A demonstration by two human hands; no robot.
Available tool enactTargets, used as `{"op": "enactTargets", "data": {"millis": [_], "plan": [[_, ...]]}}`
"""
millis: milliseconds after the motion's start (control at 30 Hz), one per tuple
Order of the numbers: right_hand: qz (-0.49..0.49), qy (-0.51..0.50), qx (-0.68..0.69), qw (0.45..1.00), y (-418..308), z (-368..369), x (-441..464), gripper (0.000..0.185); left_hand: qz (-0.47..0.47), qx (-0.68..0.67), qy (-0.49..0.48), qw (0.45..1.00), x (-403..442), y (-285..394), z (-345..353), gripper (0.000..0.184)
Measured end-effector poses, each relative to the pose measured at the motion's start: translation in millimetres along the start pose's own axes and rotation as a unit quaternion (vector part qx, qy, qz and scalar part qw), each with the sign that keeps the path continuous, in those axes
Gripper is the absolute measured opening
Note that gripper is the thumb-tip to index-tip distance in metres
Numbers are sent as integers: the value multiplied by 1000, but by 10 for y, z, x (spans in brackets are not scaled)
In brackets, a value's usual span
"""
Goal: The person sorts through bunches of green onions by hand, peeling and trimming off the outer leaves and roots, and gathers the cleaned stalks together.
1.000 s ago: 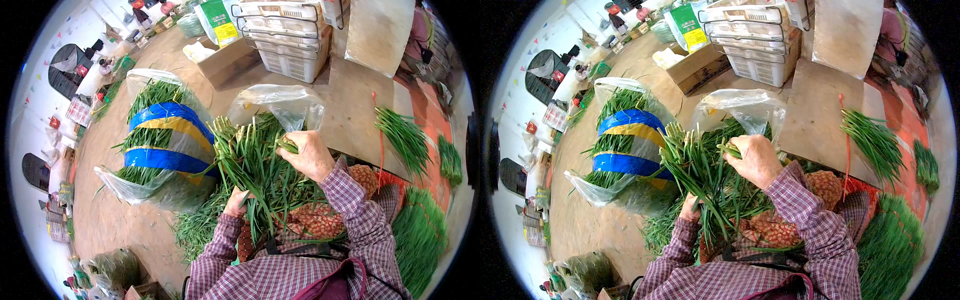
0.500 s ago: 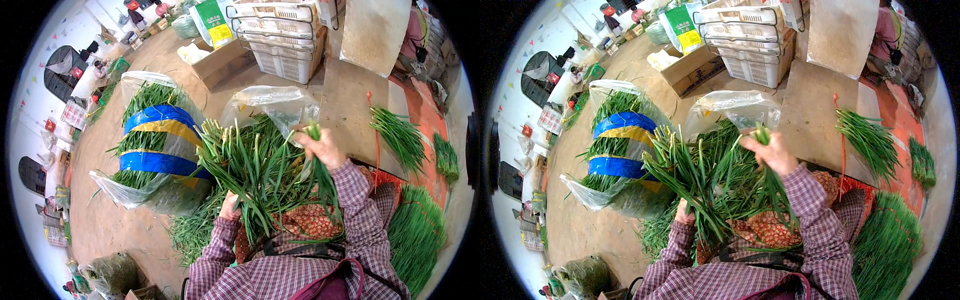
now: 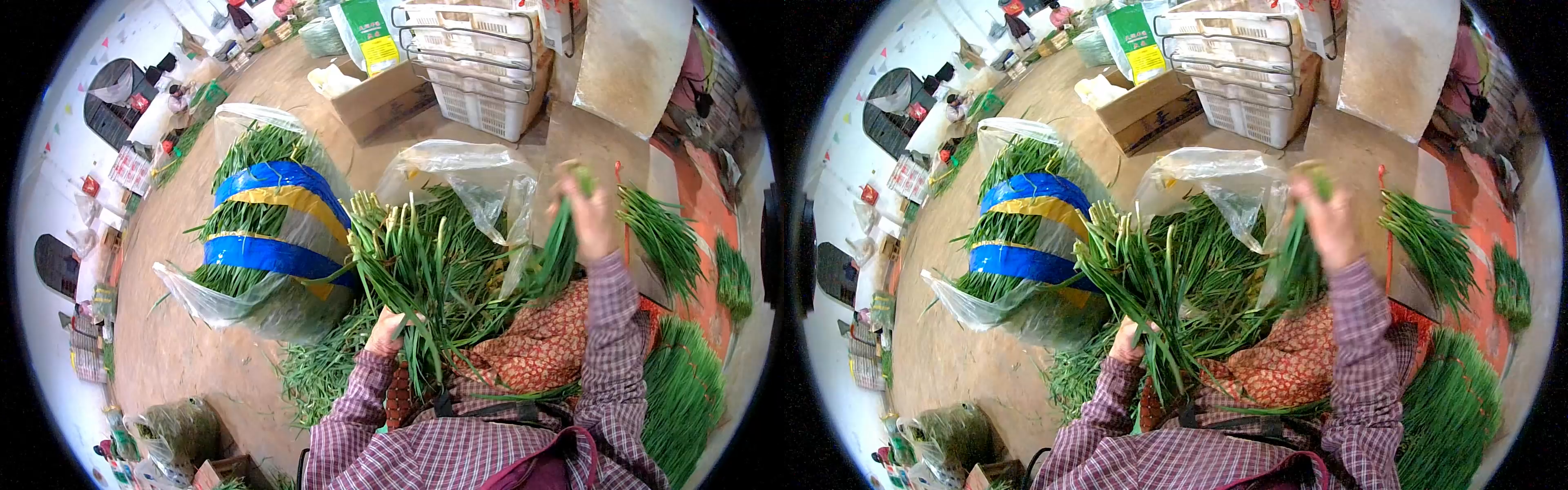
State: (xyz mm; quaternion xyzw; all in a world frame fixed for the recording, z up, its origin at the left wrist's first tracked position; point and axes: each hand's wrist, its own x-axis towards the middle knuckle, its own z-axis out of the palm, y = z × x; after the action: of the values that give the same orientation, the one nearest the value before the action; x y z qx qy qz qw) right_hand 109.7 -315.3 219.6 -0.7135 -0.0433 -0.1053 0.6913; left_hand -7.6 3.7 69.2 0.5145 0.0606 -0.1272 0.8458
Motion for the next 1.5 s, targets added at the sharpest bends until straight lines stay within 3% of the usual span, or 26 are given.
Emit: {"op": "enactTargets", "data": {"millis": [167, 233, 300, 333, 367, 467, 533, 567, 633, 667, 733, 767, 833, 867, 900, 967, 1067, 1167, 1233, 1267, 1333, 1400, 1433, 1467, 1500], "plan": [[26, -248, -30, 968, 188, 778, -305, 34, -19, 4, -47, 999, 61, -98, -22, 36], [-32, -213, -66, 974, 250, 868, -341, 26, -5, 41, -17, 999, 43, -85, 51, 35], [-3, -158, -30, 987, 336, 781, -273, 21, -5, 22, -25, 999, 28, -8, 52, 32], [19, -120, 73, 990, 319, 685, -188, 20, -17, 25, -38, 999, 10, 111, 131, 31], [49, -44, 98, 993, 298, 537, -120, 22, -30, 27, -53, 998, -8, 165, 177, 30], [24, 89, 109, 990, 107, -70, 173, 34, -9, 24, -11, 1000, 8, 64, 157, 29], [-34, 208, 113, 971, -42, -299, 308, 38, -22, 15, -14, 1000, 17, 45, 129, 28], [-34, 208, 113, 971, 53, -425, 352, 38, -22, 15, -14, 1000, 25, 41, 127, 28], [-2, 143, 26, 989, 25, -455, 354, 37, -35, 15, -9, 999, 37, 21, 136, 29], [-101, 17, 56, 993, 101, -310, 291, 39, -34, 0, -12, 999, 44, 4, 156, 32], [-42, -27, 5, 999, 1, 170, 0, 44, -26, -21, -6, 999, 56, 5, 239, 32], [-19, -73, -100, 992, 42, 316, -47, 51, -18, -42, 2, 999, 59, 14, 280, 34], [-12, -186, -82, 979, 59, 663, -145, 66, -16, -21, 8, 1000, 60, 38, 325, 34], [-19, -175, -65, 982, 68, 656, -167, 67, -16, 4, -15, 1000, 54, 51, 340, 38], [-58, -175, -136, 973, 199, 879, -168, 57, -16, 29, -38, 999, 49, 72, 362, 42], [-109, -163, -67, 978, 139, 962, -186, 45, -22, 11, -20, 1000, 12, 156, 490, 44], [-36, -157, -72, 984, 258, 886, -162, 34, -26, 63, -4, 998, 11, 203, 599, 49], [10, -26, -25, 999, 256, 782, -94, 31, -63, 6, -26, 998, 13, 267, 640, 48], [-77, 34, -26, 996, 135, 554, 28, 32, -50, -8, -39, 998, 31, 240, 651, 46], [-31, 104, -91, 990, 162, 340, 134, 33, -44, -13, -42, 998, 23, 246, 655, 45], [-118, 203, -117, 965, 91, -43, 339, 37, -39, -14, -48, 998, 18, 210, 602, 42], [-170, 220, -36, 960, -211, -401, 410, 39, -34, -31, -39, 998, 13, 149, 467, 41], [-89, 210, 5, 974, -312, -532, 408, 38, -32, -46, -31, 998, 13, 133, 435, 40], [-89, 207, 5, 974, -321, -533, 388, 38, -32, -53, -26, 998, 18, 136, 433, 35], [-115, 189, -89, 971, -329, -546, 356, 35, -32, -56, -25, 998, 27, 159, 477, 35]]}}
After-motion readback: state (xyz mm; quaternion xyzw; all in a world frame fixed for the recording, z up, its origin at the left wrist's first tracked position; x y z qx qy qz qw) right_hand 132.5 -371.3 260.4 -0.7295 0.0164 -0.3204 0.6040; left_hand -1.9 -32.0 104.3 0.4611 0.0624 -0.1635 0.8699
